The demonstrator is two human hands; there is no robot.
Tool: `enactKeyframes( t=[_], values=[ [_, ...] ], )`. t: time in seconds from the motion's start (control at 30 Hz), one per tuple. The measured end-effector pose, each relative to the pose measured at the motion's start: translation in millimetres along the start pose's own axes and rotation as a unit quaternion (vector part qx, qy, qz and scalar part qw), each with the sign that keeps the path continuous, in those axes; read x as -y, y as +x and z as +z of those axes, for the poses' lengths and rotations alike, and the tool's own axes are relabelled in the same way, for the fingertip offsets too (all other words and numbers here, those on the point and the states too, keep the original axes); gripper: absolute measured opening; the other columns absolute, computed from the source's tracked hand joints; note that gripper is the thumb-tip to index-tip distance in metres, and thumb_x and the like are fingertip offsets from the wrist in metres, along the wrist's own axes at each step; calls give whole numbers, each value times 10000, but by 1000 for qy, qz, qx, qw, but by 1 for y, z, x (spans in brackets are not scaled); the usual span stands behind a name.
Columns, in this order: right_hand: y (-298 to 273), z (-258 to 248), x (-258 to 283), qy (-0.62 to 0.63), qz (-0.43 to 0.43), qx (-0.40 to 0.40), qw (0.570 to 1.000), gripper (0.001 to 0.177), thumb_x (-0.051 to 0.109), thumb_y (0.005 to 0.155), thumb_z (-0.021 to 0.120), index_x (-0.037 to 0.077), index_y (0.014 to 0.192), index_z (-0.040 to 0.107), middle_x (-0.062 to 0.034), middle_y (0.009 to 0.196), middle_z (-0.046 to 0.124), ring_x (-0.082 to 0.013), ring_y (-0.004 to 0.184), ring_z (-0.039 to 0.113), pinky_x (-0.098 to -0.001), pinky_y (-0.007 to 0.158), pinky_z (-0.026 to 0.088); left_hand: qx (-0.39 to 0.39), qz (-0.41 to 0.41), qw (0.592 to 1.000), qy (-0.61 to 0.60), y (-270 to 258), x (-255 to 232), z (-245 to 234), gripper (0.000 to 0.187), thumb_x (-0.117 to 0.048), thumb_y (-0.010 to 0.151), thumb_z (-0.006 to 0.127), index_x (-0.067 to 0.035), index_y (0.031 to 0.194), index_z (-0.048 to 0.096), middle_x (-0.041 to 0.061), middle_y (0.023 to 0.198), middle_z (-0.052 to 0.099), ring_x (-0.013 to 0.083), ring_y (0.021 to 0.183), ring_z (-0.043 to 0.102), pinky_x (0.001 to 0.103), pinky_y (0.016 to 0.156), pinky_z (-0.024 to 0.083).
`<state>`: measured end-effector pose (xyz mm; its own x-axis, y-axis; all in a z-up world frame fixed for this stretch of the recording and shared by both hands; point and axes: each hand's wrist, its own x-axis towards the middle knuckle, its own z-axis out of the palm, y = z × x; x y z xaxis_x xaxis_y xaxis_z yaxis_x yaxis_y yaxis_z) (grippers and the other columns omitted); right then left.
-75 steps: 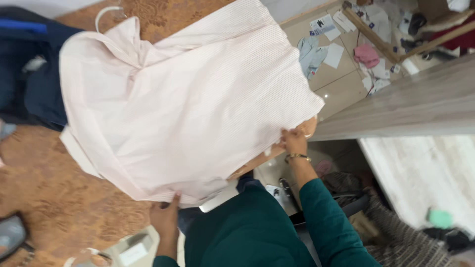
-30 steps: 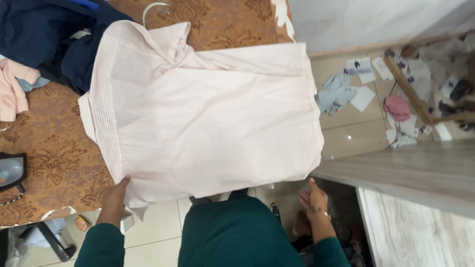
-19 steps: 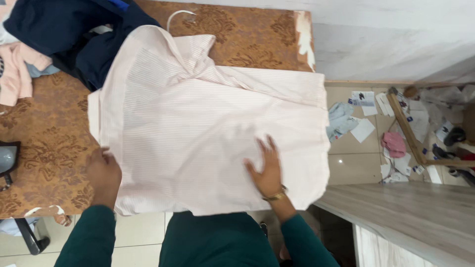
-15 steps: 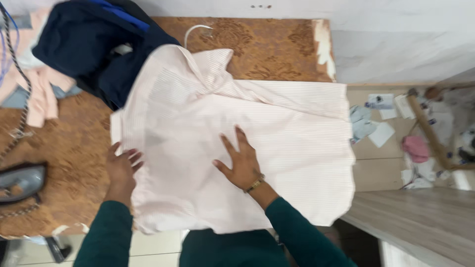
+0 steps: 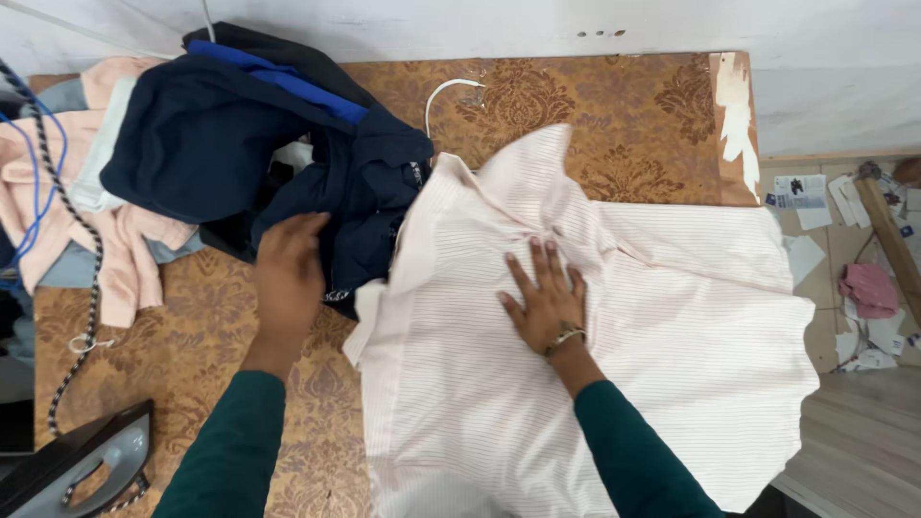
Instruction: The person unfolds a light pink striped shirt on a patterned table, smooths it out, and irons the back and front sections using a handheld iron. The person flips the shirt over to iron the other side and continues smoothing the fabric.
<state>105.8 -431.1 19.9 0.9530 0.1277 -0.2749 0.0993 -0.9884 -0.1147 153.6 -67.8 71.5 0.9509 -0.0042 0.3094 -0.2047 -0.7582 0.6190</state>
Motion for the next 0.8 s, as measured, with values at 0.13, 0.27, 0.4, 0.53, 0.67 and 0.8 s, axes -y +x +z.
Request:
enactKeyframes(
  t=[0.13, 0.27, 0.4, 0.53, 0.67, 0.8],
  values=[
    [-9, 3, -20, -11, 9, -22, 1000, 661, 604, 962, 405, 331, 1562, 358, -91, 1694, 145, -275, 1551, 124, -573, 1178, 139, 170, 185, 954, 161, 26, -35, 26, 632, -372, 797, 770, -299, 1398, 587, 104, 1564, 441, 377, 1457, 335, 773, 1065, 274],
    [-15, 12, -25, -15, -9, -69, 997, 661, 594, 958, 421, 300, 1550, 390, -116, 1700, 170, -287, 1561, 150, -561, 1183, 161, 300, 132, 914, 238, 53, -25, 37, 847, -579, 674, 781, -549, 1460, 463, 18, 1661, 208, 393, 1513, 81, 877, 1011, 135],
    [-6, 13, -14, -32, -14, -63, 997, 685, 614, 943, 432, 298, 1548, 380, -126, 1682, 174, -294, 1549, 152, -571, 1154, 162, 238, 106, 921, 291, 88, 33, 26, 706, -531, 815, 737, -570, 1454, 440, 47, 1706, 196, 342, 1575, 93, 834, 1075, 206],
    [18, 6, 21, -16, -57, -33, 998, 697, 636, 939, 427, 311, 1552, 363, -146, 1671, 159, -309, 1534, 130, -575, 1157, 143, 220, 21, 905, 364, 123, 101, 2, 794, -435, 813, 765, -584, 1518, 430, 55, 1760, 181, 351, 1618, 85, 753, 1024, 378],
    [57, -7, 61, -15, -56, 19, 998, 708, 649, 941, 415, 322, 1563, 326, -136, 1673, 130, -300, 1534, 97, -583, 1157, 129, 180, 12, 897, 403, 136, 152, -16, 667, -449, 892, 760, -546, 1494, 491, 76, 1742, 219, 372, 1665, 133, 708, 1090, 415],
    [96, -18, 101, 2, -99, 26, 995, 705, 645, 946, 416, 344, 1577, 319, -105, 1688, 131, -287, 1550, 89, -593, 1175, 132, 181, 15, 891, 415, 136, 164, -15, 709, -448, 882, 769, -553, 1530, 503, 79, 1803, 224, 383, 1665, 150, 679, 1126, 415]
  ],
)
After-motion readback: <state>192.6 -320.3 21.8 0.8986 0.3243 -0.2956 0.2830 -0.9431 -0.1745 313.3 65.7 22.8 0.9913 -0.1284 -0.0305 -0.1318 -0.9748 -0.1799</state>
